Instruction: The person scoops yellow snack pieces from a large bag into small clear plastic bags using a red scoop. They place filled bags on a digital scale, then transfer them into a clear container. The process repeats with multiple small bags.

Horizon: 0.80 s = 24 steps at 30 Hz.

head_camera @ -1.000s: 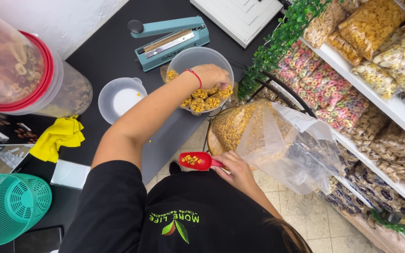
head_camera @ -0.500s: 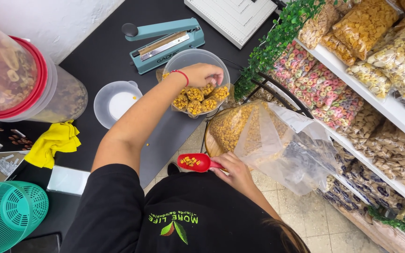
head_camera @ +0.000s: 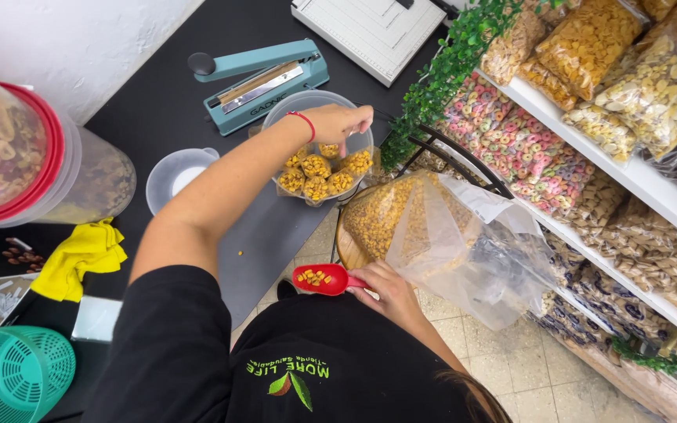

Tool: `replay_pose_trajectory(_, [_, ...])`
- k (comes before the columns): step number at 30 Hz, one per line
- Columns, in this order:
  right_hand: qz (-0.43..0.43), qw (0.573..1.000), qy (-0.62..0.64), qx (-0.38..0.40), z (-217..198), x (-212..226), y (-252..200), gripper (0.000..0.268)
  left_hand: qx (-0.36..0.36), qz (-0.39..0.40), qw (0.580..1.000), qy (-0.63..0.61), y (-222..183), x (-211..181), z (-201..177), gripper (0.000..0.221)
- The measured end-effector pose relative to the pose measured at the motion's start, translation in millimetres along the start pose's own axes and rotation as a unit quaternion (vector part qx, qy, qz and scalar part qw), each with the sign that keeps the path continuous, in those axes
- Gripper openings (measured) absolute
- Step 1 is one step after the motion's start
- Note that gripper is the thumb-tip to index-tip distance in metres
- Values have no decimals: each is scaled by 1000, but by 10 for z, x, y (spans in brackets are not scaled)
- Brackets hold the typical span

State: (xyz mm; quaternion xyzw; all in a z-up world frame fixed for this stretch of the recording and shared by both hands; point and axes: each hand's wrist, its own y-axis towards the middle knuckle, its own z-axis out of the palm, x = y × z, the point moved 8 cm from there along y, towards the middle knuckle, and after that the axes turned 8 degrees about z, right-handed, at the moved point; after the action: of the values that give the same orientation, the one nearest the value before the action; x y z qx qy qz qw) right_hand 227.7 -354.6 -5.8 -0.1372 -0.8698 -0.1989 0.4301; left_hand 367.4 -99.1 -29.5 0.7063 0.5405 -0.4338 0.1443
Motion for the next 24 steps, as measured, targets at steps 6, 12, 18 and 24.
replay_pose_trajectory(6, [20, 1000, -11, 4, 9, -89, -30, 21, 92, 27, 995, -42, 187, -99, 226, 29])
replay_pose_trajectory(12, [28, 999, -12, -12, -38, -24, 6, 20, 66, 112, 988, -84, 430, 265, 454, 25])
replay_pose_trajectory(18, [35, 999, -13, -9, -44, -86, 7, 21, 24, 78, 991, 105, 357, 251, 421, 19])
replay_pose_trajectory(24, [39, 999, -12, -14, -26, -92, 55, 21, -39, 106, 972, 205, 325, 420, 381, 16])
